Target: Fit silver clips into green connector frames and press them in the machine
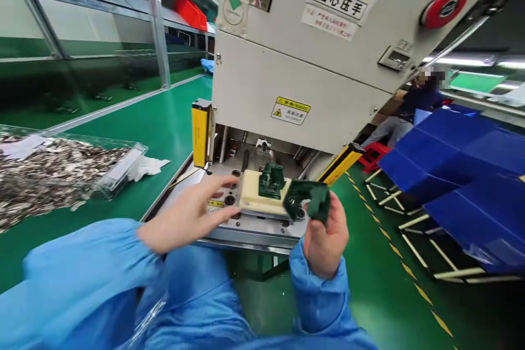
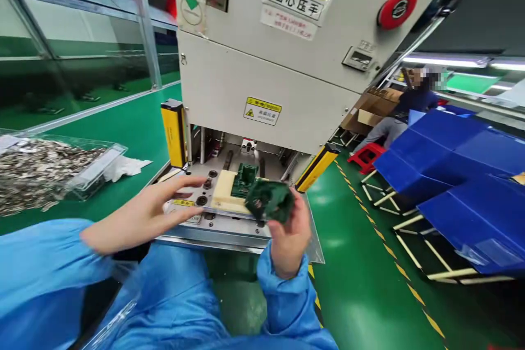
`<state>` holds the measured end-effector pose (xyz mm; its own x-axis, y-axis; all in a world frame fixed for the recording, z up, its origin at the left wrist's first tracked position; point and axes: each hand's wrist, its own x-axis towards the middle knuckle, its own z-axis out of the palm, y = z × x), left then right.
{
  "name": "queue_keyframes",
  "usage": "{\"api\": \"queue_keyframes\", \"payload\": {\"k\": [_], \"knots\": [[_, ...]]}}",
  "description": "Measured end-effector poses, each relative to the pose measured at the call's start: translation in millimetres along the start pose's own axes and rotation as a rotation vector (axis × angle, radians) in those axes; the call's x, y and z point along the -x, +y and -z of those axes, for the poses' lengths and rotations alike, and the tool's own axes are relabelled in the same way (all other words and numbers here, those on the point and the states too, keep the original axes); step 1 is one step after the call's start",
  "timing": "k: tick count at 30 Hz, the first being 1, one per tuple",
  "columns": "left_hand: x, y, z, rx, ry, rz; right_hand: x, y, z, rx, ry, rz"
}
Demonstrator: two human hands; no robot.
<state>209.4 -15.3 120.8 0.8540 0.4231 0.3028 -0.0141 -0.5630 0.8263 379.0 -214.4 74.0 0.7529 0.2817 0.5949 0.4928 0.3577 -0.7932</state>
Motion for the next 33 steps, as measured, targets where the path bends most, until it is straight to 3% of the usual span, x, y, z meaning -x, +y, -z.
{"api": "queue_keyframes", "payload": {"k": [1,3,6,8,11,13,16,19,23,25,27,29,32,33], "knots": [[-22.1,3.3,-15.7,-0.034,0.010,-0.071,-9.0,6.7,14.4,0.051,0.109,0.005],[-57.3,6.5,-43.3,-0.055,0.028,-0.134,-26.4,17.3,34.0,0.125,0.186,0.007],[-84.3,7.8,-63.9,0.013,0.009,-0.074,-47.8,23.9,39.8,0.188,0.069,0.005],[-83.1,9.0,-59.3,0.095,0.033,-0.034,-58.7,24.0,30.7,0.218,-0.075,-0.007],[-51.7,6.6,-30.3,0.182,0.094,0.022,-72.9,22.6,7.8,0.318,-0.285,0.030],[-14.2,-3.6,-4.7,0.181,0.052,0.111,-81.8,22.8,-6.5,0.413,-0.409,0.071],[51.3,-34.8,28.5,0.127,-0.071,0.374,-91.3,25.4,-20.1,0.450,-0.621,0.018],[99.9,-70.3,43.1,0.075,-0.054,0.486,-92.9,26.6,-24.4,0.426,-0.724,-0.061],[109.5,-90.6,35.5,0.076,-0.086,0.419,-83.1,23.6,-10.2,0.516,-0.639,0.021],[98.5,-90.3,28.6,0.105,-0.098,0.386,-70.7,24.6,13.6,0.605,-0.471,0.085],[85.9,-89.3,24.1,0.145,-0.120,0.378,-50.1,30.2,49.2,0.733,-0.216,0.037],[76.4,-90.2,23.1,0.172,-0.133,0.371,-21.7,39.8,89.8,0.815,0.002,-0.170],[72.0,-90.3,27.0,0.143,-0.144,0.349,21.2,55.9,138.8,0.561,0.018,-0.627],[72.4,-88.6,29.3,0.119,-0.158,0.341,31.1,60.6,147.7,0.465,0.067,-0.701]]}}
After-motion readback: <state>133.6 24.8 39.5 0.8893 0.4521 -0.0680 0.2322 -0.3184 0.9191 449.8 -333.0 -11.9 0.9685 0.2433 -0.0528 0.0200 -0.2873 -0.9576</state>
